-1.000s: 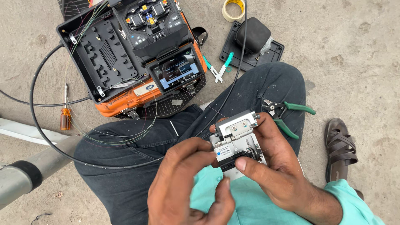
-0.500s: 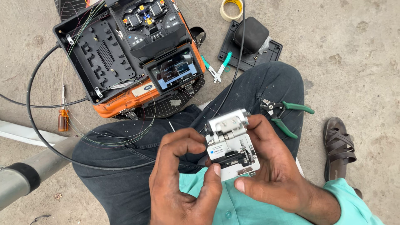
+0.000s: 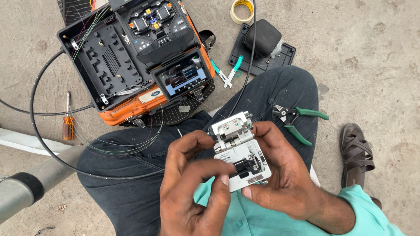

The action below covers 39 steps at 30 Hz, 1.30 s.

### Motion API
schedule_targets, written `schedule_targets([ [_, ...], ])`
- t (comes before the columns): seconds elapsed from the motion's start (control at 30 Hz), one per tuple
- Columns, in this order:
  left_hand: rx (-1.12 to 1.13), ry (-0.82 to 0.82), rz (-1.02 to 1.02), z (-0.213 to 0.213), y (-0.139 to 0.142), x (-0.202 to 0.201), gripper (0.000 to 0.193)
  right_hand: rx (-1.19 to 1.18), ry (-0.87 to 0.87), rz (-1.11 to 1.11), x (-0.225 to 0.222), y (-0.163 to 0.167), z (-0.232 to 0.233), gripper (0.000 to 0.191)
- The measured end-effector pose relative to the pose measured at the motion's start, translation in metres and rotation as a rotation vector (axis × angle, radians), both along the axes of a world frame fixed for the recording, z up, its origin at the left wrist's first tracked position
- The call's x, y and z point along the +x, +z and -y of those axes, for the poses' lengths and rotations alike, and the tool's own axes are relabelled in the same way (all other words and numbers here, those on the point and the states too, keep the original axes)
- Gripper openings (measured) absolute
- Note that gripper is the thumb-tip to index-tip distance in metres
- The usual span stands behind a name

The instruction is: The person sits on the ground with a fiber optic fusion splicer kit and strips the coating off a fiber by hand, cleaves the fiber with a fiber cleaver, and places the fiber ends into the fusion splicer, operating its controls while the machine runs. They handle the loose fiber and cable throughout.

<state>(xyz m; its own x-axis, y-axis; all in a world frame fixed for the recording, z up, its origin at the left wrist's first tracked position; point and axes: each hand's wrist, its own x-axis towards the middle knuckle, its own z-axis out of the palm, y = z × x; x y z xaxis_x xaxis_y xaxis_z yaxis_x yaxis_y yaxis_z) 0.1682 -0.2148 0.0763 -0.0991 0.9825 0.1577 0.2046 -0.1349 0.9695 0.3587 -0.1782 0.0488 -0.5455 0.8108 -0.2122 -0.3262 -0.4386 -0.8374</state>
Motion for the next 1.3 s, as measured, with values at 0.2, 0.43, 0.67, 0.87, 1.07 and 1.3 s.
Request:
schedule_targets([
  [0.2,0.013,-0.095,0.073,-0.015,0.009,-0.012,0.050,0.006,0.005,0.022,0.000,0.001,-0.001,0.080],
  [0.43,0.066,-0.182,-0.020,-0.028,0.026,-0.021,0.040,-0.044,0.030,-0.026,-0.001,-0.002,-0.002,0.082],
  [0.67,0.307,-0.186,-0.450,-0.017,0.021,-0.009,0.042,-0.025,0.011,-0.077,-0.002,-0.002,-0.004,0.074],
  [0.87,0.301,-0.190,-0.582,-0.008,0.010,-0.003,0.044,0.086,0.004,0.000,-0.004,-0.003,-0.005,0.073],
  [1.07,0.315,-0.181,-0.606,-0.006,0.008,-0.001,0.045,0.046,0.012,-0.040,-0.004,0.000,-0.004,0.080],
  [1.3,0.321,-0.148,-0.572,-0.006,0.005,0.001,0.048,0.137,0.040,-0.015,-0.002,0.010,-0.005,0.100],
])
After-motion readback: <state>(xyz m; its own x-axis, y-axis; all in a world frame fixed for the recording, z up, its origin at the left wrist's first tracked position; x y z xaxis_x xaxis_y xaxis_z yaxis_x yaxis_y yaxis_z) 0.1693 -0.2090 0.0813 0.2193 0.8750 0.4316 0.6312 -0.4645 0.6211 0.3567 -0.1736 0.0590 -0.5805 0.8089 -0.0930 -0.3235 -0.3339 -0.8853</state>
